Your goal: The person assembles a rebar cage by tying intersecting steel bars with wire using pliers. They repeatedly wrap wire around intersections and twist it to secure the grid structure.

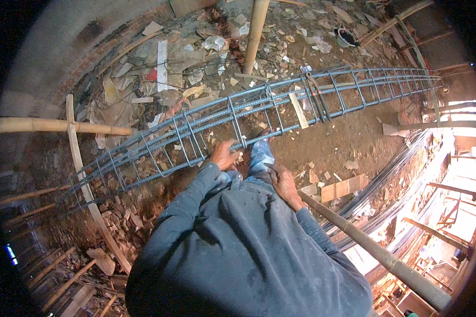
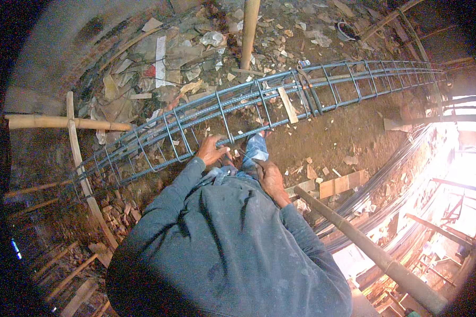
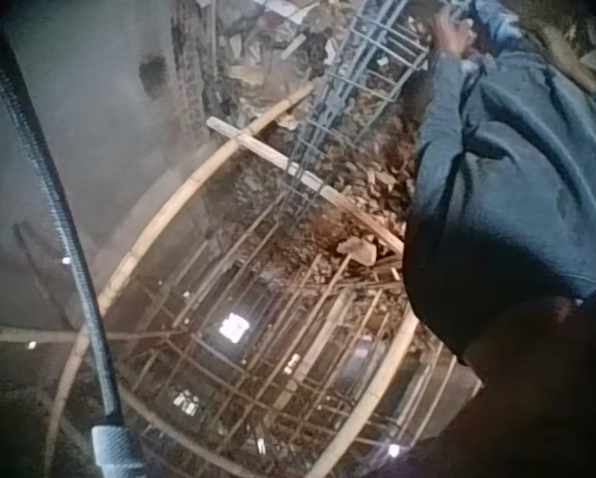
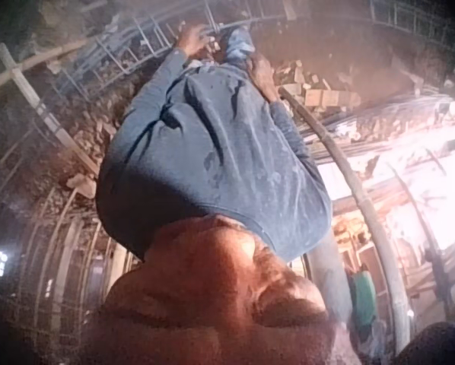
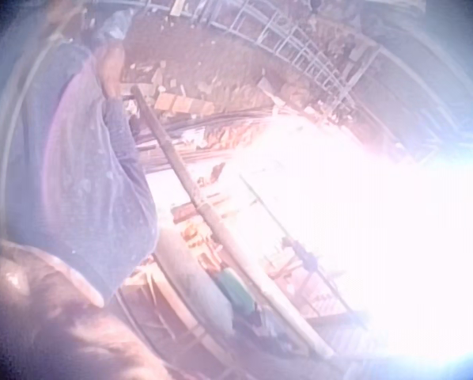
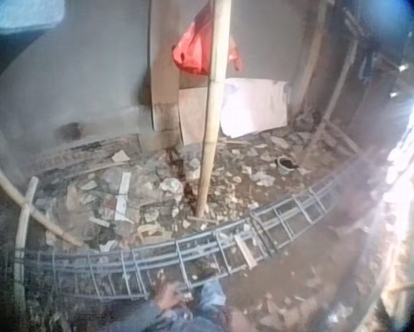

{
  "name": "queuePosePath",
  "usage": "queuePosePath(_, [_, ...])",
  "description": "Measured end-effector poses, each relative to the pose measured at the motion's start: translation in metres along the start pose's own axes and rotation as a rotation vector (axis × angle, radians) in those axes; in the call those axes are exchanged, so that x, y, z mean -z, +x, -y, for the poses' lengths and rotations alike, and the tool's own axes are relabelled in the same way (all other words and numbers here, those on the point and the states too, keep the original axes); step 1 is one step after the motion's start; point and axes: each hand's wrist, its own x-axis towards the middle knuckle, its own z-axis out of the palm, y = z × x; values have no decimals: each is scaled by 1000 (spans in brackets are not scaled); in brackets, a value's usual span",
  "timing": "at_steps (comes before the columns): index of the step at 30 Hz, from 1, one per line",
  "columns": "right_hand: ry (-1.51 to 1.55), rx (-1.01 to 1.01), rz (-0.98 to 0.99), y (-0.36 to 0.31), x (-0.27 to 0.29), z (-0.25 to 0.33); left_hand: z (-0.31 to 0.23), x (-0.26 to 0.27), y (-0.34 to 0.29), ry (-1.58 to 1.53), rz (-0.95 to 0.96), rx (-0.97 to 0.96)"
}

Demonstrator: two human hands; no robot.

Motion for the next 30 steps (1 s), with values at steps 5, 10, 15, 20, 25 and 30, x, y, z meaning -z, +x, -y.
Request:
queuePosePath(5, [111,-29,103,6,-18,-1,-3,6,-1,-15,-13,43])
queuePosePath(10, [249,-106,156,22,-44,10,5,6,0,52,-71,-59])
queuePosePath(15, [249,-143,104,32,-64,12,10,6,2,-33,-76,-46])
queuePosePath(20, [234,-135,81,37,-68,11,-6,3,-8,-148,-287,58])
queuePosePath(25, [195,-151,99,39,-66,15,-20,4,-30,-43,-403,-71])
queuePosePath(30, [229,-119,137,36,-59,21,-16,-20,-68,-184,-151,-21])
